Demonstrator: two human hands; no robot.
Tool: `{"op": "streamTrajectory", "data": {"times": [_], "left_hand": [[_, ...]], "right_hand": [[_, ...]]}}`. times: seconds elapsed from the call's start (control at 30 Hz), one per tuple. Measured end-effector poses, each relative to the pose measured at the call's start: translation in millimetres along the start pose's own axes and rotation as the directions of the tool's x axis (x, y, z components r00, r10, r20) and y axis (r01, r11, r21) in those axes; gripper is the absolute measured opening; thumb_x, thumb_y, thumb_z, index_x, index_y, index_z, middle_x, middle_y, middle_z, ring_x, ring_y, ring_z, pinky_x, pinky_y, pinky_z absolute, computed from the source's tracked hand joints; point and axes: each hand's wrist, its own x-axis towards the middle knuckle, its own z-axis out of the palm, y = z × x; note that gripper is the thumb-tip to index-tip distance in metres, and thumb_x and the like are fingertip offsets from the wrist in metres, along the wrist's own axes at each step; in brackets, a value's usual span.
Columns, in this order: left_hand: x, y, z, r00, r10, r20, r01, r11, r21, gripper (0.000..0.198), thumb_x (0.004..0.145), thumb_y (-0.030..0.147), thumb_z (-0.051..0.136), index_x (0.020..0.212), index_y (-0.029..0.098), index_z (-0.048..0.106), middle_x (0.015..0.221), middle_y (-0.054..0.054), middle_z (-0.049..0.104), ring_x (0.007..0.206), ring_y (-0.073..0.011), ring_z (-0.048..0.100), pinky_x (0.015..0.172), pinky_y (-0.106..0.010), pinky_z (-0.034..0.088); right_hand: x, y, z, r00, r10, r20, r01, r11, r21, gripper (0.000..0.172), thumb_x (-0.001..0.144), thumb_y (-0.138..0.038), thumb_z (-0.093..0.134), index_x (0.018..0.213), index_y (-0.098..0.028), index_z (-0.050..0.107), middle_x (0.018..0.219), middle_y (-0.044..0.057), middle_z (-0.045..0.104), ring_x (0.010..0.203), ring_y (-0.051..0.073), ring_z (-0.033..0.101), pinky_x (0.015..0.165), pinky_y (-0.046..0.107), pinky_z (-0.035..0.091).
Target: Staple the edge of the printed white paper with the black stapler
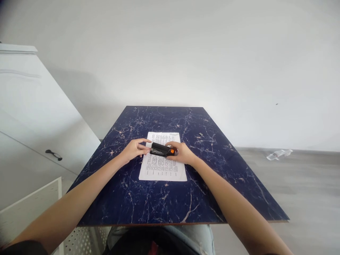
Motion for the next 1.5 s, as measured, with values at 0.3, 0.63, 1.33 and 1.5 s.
{"op": "streamTrajectory", "data": {"times": [0.3, 0.63, 1.33, 1.5], "left_hand": [[1.4, 4.1, 6.8, 0.999, -0.052, -0.01, 0.05, 0.994, -0.093, 0.056, 0.072, 0.018, 0.083, 0.125, 0.019, 0.066, 0.087, -0.011, 0.081, 0.075, -0.0218, 0.076, 0.062, -0.027, 0.055], [1.9, 2.7, 15.0, 1.0, 0.02, 0.001, -0.02, 0.999, -0.046, 0.037, 0.078, 0.024, 0.079, 0.112, 0.018, 0.066, 0.094, -0.011, 0.081, 0.081, -0.0231, 0.077, 0.066, -0.03, 0.058], [2.7, -11.6, 13.7, 0.925, 0.291, 0.244, -0.374, 0.591, 0.715, 0.044, 0.103, 0.043, 0.05, 0.143, 0.029, 0.062, 0.158, -0.008, 0.052, 0.148, -0.033, 0.044, 0.125, -0.057, 0.029], [3.2, -13.2, 13.6, 0.924, 0.29, 0.249, -0.376, 0.576, 0.726, 0.043, 0.103, 0.039, 0.048, 0.141, 0.028, 0.065, 0.157, -0.009, 0.053, 0.147, -0.032, 0.046, 0.124, -0.058, 0.029]], "right_hand": [[1.3, -1.3, 0.5, 1.0, 0.017, -0.004, -0.017, 1.0, 0.013, 0.052, 0.077, -0.036, 0.083, 0.125, -0.025, 0.066, 0.084, -0.001, 0.068, 0.069, 0.015, 0.054, 0.069, 0.03, 0.046], [4.7, -11.5, 5.1, 0.998, -0.053, 0.018, 0.052, 0.999, 0.015, 0.053, 0.084, -0.035, 0.078, 0.133, -0.025, 0.061, 0.124, 0.009, 0.071, 0.108, 0.026, 0.067, 0.093, 0.042, 0.054], [0.9, -21.7, -34.8, 0.982, 0.011, 0.19, 0.017, 0.989, -0.146, 0.018, 0.089, -0.037, 0.072, 0.096, -0.022, 0.065, 0.087, 0.003, 0.072, 0.072, 0.017, 0.062, 0.064, 0.03, 0.043], [-11.1, -15.5, -66.4, 0.939, 0.056, 0.341, 0.001, 0.987, -0.164, 0.018, 0.088, -0.039, 0.071, 0.09, -0.023, 0.064, 0.079, 0.001, 0.069, 0.064, 0.015, 0.056, 0.06, 0.03, 0.039]]}}
